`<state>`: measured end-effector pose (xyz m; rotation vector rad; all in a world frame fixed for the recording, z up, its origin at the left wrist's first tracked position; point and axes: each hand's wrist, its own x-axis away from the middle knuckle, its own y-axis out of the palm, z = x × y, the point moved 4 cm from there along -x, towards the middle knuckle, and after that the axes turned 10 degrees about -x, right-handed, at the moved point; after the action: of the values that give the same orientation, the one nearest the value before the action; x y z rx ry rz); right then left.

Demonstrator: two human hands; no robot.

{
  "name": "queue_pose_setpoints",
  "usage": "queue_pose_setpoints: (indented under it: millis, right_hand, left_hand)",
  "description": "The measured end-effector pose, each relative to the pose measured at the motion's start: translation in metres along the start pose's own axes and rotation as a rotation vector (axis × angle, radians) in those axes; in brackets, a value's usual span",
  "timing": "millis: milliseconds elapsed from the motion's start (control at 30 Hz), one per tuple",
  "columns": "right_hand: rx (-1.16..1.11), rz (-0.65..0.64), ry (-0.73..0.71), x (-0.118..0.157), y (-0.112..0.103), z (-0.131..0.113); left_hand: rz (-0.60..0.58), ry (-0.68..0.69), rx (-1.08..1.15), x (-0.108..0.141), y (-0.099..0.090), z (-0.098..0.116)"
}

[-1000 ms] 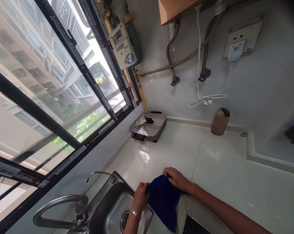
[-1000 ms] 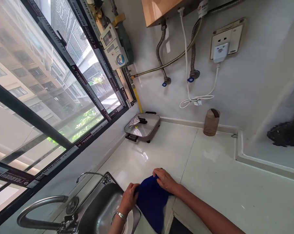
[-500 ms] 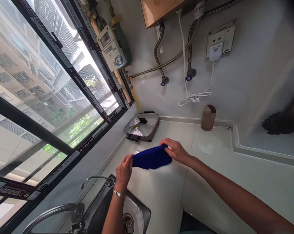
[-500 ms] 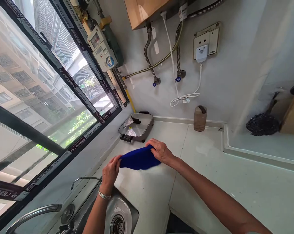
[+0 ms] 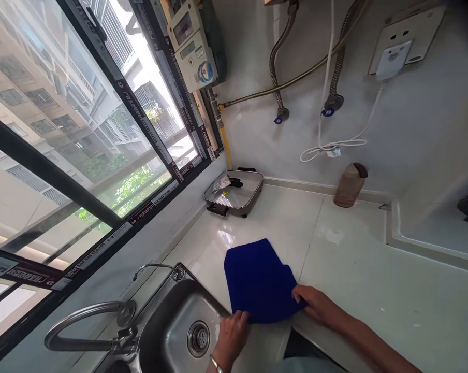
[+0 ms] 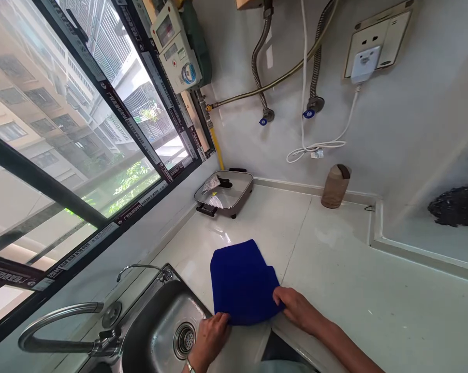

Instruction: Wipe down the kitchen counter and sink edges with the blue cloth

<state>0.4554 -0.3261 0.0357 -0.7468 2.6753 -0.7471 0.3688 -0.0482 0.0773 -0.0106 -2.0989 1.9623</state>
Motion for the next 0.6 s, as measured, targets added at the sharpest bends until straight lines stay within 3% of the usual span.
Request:
queue_pose_setpoints:
  millis: [67,133,333,400,500,567,600]
  right_hand:
    - [-0.07,-0.075,0.055,0.012,0.004,0.01]
    - [-0.14,-0.113,0.11,0.015,0.0,0.012]
    - [-0.184,-0.183,0.183,-0.001,-0.018,0.007]
    - [-0.155,-0.082,0.174,-0.016,-0.026,0.007]
    - [-0.02,0.28,0.13,-0.048,-0.039,0.003]
    - [0.13,0.455,0.052,-0.071,-0.033,-0.007]
    - [0.21,0.465,-0.002,-0.084,-0.022,-0.013]
  left_hand:
    - [-0.001,-0.04,0.052,0.005,0.014,0.007]
    - [-0.003,-0.099,0.109,0.009,0.015,0.008]
    - [-0.012,-0.138,0.254,0.009,-0.005,-0.009]
    - [0.099,-0.14,0.327,-0.002,-0.024,-0.016]
    - [0.361,-0.208,0.531,-0.023,-0.056,-0.028]
    - [0.469,-0.276,0.646,-0.03,-0.068,-0.036]
    - [0.482,-0.309,0.672,-0.03,-0.068,-0.038]
